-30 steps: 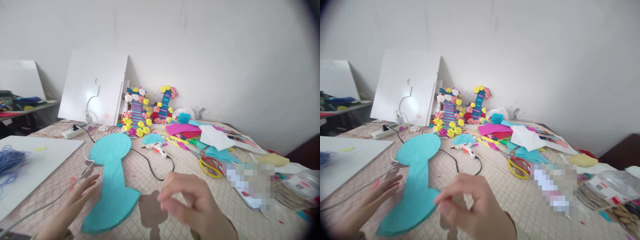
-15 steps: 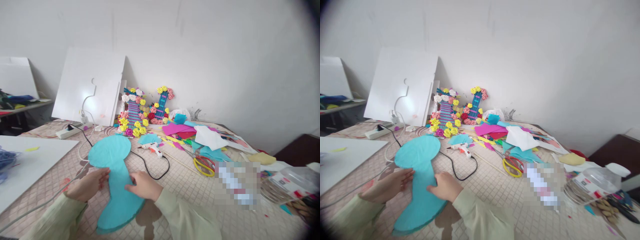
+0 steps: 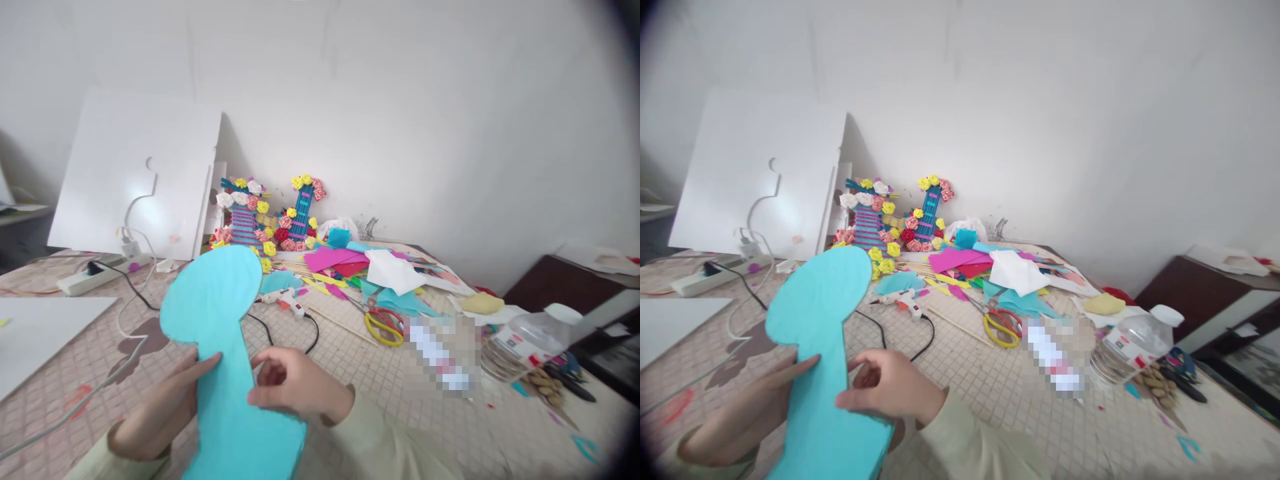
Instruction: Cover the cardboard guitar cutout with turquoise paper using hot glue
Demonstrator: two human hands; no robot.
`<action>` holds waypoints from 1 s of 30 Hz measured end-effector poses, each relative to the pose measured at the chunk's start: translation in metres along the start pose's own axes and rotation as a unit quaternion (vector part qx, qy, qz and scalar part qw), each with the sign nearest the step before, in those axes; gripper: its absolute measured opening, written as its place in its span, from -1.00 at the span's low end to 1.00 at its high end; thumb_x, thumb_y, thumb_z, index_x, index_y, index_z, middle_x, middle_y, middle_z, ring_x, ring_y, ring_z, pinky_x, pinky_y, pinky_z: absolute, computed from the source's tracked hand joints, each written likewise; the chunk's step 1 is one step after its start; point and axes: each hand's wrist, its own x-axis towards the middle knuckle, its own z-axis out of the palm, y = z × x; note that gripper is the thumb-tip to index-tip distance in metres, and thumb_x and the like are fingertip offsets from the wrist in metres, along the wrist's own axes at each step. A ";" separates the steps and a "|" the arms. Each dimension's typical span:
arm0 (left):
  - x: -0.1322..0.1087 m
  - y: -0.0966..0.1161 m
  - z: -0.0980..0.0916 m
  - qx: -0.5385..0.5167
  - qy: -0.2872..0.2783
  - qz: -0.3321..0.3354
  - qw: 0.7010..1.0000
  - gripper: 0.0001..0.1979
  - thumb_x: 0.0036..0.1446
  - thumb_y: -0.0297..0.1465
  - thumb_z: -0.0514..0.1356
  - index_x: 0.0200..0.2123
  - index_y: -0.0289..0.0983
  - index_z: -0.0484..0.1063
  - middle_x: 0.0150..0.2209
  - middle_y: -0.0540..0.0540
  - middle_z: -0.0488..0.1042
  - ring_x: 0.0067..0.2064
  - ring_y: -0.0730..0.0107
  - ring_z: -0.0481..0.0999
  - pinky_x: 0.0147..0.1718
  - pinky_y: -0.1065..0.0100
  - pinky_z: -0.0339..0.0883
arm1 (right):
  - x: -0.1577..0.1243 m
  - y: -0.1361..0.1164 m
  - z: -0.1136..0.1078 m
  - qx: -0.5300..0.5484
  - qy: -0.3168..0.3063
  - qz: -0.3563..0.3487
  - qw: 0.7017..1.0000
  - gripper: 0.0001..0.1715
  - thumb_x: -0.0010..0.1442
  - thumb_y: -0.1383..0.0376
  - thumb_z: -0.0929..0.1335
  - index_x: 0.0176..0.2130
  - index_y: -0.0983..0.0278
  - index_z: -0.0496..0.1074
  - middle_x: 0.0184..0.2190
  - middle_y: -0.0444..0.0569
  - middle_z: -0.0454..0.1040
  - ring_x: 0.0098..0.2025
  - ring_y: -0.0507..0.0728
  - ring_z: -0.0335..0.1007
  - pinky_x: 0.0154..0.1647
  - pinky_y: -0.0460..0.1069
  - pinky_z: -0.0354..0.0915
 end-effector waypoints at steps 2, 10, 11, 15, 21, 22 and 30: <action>0.003 -0.004 0.003 -0.056 -0.022 -0.043 0.997 -0.89 -0.12 -0.44 0.30 -0.47 -0.19 0.41 -0.56 0.04 0.42 -0.49 0.29 0.46 -0.48 0.28 0.40 | 0.003 0.003 -0.022 -0.110 0.038 -0.018 0.993 -0.68 0.05 0.12 0.34 -0.27 0.30 0.41 -0.47 -0.13 0.38 -0.45 -0.02 0.28 -0.44 -0.13 0.19; 0.005 -0.013 0.011 -0.088 0.033 -0.029 0.995 -0.67 -0.10 -0.54 0.25 -0.20 -0.19 0.39 -0.37 0.05 0.51 -0.35 0.30 0.50 -0.48 0.38 0.42 | 0.067 0.037 -0.088 -0.326 0.267 0.045 0.906 -0.77 0.04 0.27 0.36 -0.29 0.38 0.37 -0.31 0.05 0.37 -0.22 0.14 0.27 -0.23 -0.01 0.14; 0.004 -0.012 0.013 -0.087 0.033 -0.031 0.995 -0.65 -0.10 -0.53 0.25 -0.17 -0.18 0.38 -0.32 0.04 0.52 -0.32 0.29 0.51 -0.46 0.38 0.43 | 0.073 0.041 -0.088 -0.325 0.272 0.051 0.904 -0.78 0.02 0.28 0.37 -0.32 0.38 0.36 -0.30 0.05 0.36 -0.19 0.15 0.26 -0.21 -0.01 0.14; 0.003 -0.006 0.022 -0.081 0.012 -0.030 0.996 -0.63 -0.13 -0.46 0.29 -0.17 -0.17 0.40 -0.26 0.01 0.53 -0.24 0.20 0.51 -0.41 0.35 0.45 | 0.085 0.052 -0.084 -0.283 0.285 0.051 0.914 -0.79 0.14 0.26 0.30 -0.27 0.37 0.34 -0.23 -0.01 0.34 -0.18 0.11 0.27 -0.17 0.04 0.21; 0.021 0.006 0.041 -0.058 -0.011 0.022 0.998 -0.64 -0.16 -0.48 0.28 -0.19 -0.20 0.43 -0.21 -0.03 0.53 -0.14 0.10 0.47 -0.31 0.30 0.45 | 0.069 0.046 -0.100 -0.093 0.282 0.022 0.955 -0.90 0.08 0.32 0.25 -0.42 0.32 0.22 -0.48 -0.08 0.35 -0.47 0.03 0.31 -0.44 -0.04 0.25; 0.026 0.007 0.046 -0.055 -0.018 0.033 0.998 -0.63 -0.15 -0.49 0.28 -0.18 -0.19 0.42 -0.19 -0.03 0.52 -0.12 0.10 0.47 -0.30 0.30 0.44 | 0.063 0.043 -0.104 -0.053 0.281 0.008 0.958 -0.92 0.07 0.32 0.22 -0.41 0.31 0.19 -0.50 -0.09 0.34 -0.51 0.02 0.30 -0.48 -0.06 0.24; 0.080 0.002 0.099 -0.060 -0.114 0.102 0.986 -0.64 -0.05 -0.48 0.24 -0.11 -0.19 0.39 -0.11 -0.03 0.48 -0.08 0.21 0.43 -0.27 0.39 0.41 | 0.022 0.033 -0.132 0.143 0.330 -0.155 0.920 -0.80 0.02 0.23 0.26 -0.45 0.25 0.11 -0.61 -0.23 0.14 -0.59 -0.05 0.15 -0.52 -0.10 0.14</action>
